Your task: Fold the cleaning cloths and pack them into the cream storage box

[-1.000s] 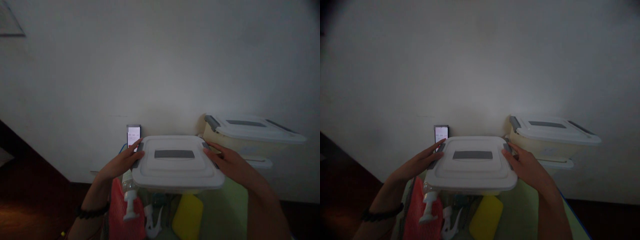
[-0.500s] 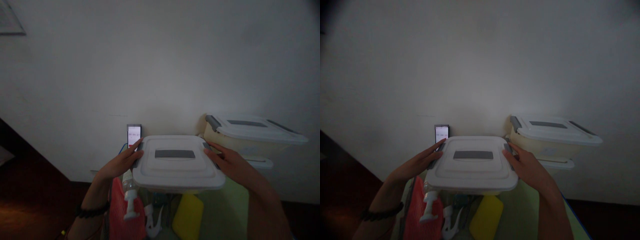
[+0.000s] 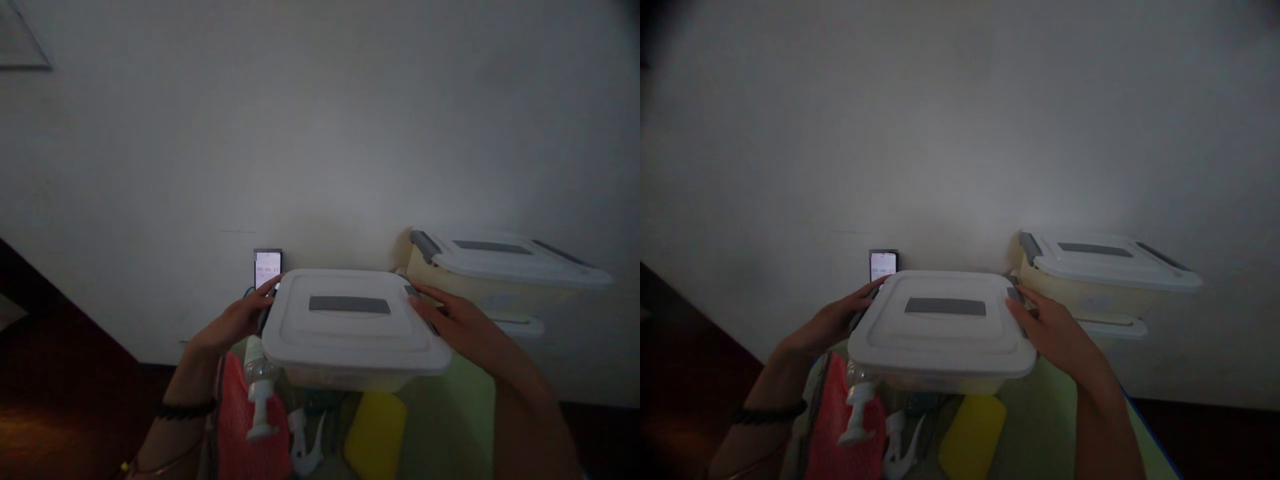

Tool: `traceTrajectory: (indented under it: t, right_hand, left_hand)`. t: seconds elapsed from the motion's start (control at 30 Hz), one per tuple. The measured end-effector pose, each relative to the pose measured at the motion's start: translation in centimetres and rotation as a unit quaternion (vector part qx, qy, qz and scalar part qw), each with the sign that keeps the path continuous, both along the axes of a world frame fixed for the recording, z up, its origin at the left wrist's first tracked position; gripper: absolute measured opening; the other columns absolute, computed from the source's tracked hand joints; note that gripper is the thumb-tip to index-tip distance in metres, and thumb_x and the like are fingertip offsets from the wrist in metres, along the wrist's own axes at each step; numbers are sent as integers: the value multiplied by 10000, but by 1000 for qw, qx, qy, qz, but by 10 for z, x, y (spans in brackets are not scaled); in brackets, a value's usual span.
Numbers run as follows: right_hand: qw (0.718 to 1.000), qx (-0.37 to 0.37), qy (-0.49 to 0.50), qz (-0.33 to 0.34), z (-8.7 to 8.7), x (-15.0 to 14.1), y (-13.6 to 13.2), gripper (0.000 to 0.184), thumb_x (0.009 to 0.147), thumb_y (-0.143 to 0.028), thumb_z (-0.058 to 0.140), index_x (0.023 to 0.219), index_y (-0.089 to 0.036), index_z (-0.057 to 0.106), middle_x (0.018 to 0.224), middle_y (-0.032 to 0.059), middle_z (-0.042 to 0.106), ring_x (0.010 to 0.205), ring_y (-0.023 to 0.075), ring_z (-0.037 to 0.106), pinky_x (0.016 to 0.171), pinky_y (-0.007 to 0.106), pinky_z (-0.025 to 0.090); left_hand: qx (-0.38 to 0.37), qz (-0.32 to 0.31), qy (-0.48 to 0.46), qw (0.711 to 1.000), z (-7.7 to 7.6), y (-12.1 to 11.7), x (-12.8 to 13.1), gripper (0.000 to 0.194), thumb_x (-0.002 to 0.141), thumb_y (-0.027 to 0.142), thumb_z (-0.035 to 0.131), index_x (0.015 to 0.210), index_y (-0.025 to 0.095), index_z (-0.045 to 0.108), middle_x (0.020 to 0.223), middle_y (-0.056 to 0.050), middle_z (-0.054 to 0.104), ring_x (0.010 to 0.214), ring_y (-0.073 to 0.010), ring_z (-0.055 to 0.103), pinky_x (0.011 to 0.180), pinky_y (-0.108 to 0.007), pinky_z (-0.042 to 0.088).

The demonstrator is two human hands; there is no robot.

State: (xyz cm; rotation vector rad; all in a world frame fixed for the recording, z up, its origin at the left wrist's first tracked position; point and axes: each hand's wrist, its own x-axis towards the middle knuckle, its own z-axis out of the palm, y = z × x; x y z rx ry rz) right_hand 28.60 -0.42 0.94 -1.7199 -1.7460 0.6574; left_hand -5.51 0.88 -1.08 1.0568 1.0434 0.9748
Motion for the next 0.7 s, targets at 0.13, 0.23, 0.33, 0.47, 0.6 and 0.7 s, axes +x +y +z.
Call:
traceTrajectory:
  t: [0.13, 0.23, 0.33, 0.47, 0.6, 0.7]
  right_hand:
    - [998, 3, 55, 7, 5, -7, -4, 539, 816, -501, 480, 1233, -166, 541, 891, 87, 709, 764, 231, 646, 664, 350, 500]
    - [996, 8, 86, 29, 6, -12, -7, 577, 812, -527, 493, 1272, -179, 491, 859, 63, 673, 758, 204, 622, 652, 313, 486]
    - [992, -20, 113, 49, 7, -14, -7, 621, 812, -540, 504, 1326, -203, 412, 923, 65, 651, 755, 189, 615, 631, 292, 484]
    - [988, -53, 135, 49, 6, -14, -7, 600, 808, -506, 528, 1317, -219, 396, 945, 74, 653, 744, 196, 624, 591, 288, 483]
    - [985, -46, 162, 50, 6, -15, -7, 554, 812, -468, 532, 1294, -221, 416, 927, 69, 662, 754, 203, 633, 599, 292, 491]
    - [985, -34, 161, 46, 6, -16, -6, 577, 799, -460, 539, 1300, -199, 423, 951, 79, 668, 755, 200, 633, 601, 288, 490]
  left_hand:
    - [-3, 22, -118, 993, -5, 2, -5, 690, 673, 158, 538, 1354, 187, 437, 1063, -37, 688, 800, -181, 658, 622, -225, 509]
    - [-3, 17, -136, 991, -7, 1, -9, 751, 638, 145, 525, 1377, 173, 394, 1025, -46, 701, 771, -200, 674, 603, -243, 522]
    - [-7, 17, -119, 993, -6, 0, -10, 792, 618, 131, 522, 1393, 162, 361, 1005, -50, 706, 770, -209, 676, 603, -251, 527]
    - [-5, 24, -83, 996, -2, -2, -5, 784, 628, 146, 529, 1393, 173, 361, 997, -47, 705, 769, -205, 668, 616, -252, 523]
    - [13, 32, -50, 998, 0, -3, -4, 768, 622, 170, 536, 1377, 169, 392, 1024, -41, 695, 811, -206, 653, 647, -242, 513]
    - [26, 31, -43, 998, -1, -3, -7, 771, 619, 179, 515, 1381, 181, 392, 1043, -33, 688, 774, -191, 646, 627, -233, 507]
